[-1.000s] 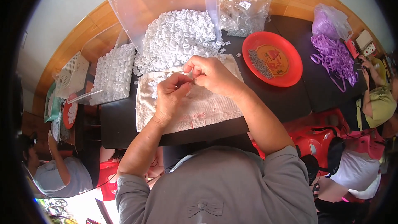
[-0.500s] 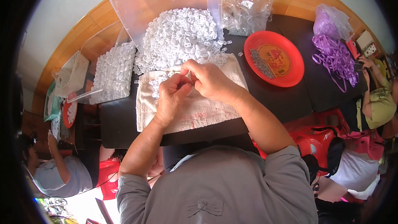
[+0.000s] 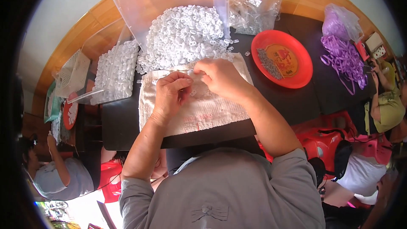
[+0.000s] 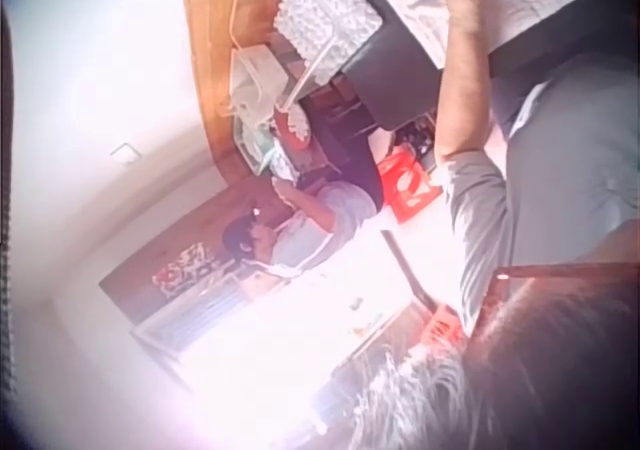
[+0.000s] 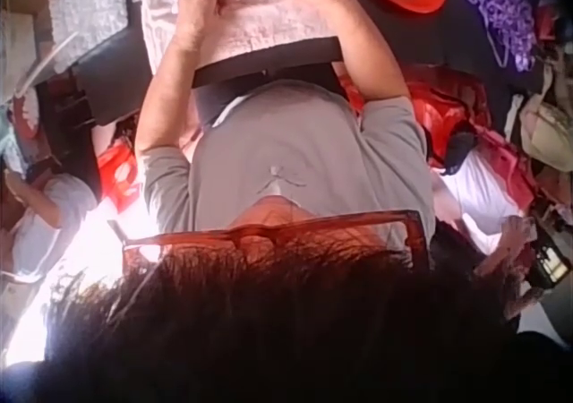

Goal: The recorder is assembling small white plastic components by hand at a workbench.

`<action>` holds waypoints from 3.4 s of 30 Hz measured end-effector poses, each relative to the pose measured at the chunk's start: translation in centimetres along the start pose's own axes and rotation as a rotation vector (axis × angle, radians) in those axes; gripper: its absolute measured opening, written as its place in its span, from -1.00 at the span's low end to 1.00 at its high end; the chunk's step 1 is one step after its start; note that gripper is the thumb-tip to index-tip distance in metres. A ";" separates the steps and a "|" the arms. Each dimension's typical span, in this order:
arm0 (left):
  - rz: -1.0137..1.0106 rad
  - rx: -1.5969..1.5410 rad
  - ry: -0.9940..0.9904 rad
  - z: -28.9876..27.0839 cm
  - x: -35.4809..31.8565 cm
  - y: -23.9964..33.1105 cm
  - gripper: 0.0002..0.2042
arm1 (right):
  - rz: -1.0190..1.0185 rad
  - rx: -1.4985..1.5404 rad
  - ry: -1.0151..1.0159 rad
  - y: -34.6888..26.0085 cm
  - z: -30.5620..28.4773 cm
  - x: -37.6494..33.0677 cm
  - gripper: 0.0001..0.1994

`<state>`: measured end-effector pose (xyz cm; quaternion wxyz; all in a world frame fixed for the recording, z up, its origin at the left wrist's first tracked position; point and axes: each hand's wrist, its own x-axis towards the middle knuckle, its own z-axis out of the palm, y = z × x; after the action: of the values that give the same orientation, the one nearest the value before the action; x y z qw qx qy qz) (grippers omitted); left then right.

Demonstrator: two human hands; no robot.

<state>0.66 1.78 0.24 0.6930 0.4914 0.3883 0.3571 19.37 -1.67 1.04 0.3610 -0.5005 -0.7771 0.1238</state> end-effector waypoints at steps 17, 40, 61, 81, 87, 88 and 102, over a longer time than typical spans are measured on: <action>0.036 0.210 -0.002 -0.5 0.5 -0.4 -0.87 | -0.046 0.259 0.181 -0.2 0.4 0.3 -0.91; 0.237 0.084 -0.021 0.2 -0.3 -0.7 -0.71 | 0.335 0.739 0.068 -1.3 1.3 -0.1 -0.96; 1.392 0.286 -0.077 6.3 -8.3 10.5 -0.30 | 0.303 0.704 0.171 -1.1 1.5 0.9 -0.96; 1.224 0.261 0.070 1.4 -9.9 11.3 -0.55 | 0.292 0.579 0.215 0.4 1.3 0.3 -0.96; 1.218 0.291 0.141 1.1 -10.8 11.6 -0.62 | 0.250 0.552 0.222 0.1 1.8 0.8 -0.96; 1.215 0.282 0.146 1.3 -10.8 11.3 -0.63 | 0.242 0.546 0.242 0.5 1.8 0.6 -0.96; 1.384 0.275 0.225 0.5 -8.9 11.5 -0.74 | 0.345 0.834 0.202 0.4 -0.3 -0.1 -0.96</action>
<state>-4.18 -3.22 12.98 0.1949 0.6682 0.0978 0.7113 19.89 -1.65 1.02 0.5797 -0.4441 -0.5269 0.4348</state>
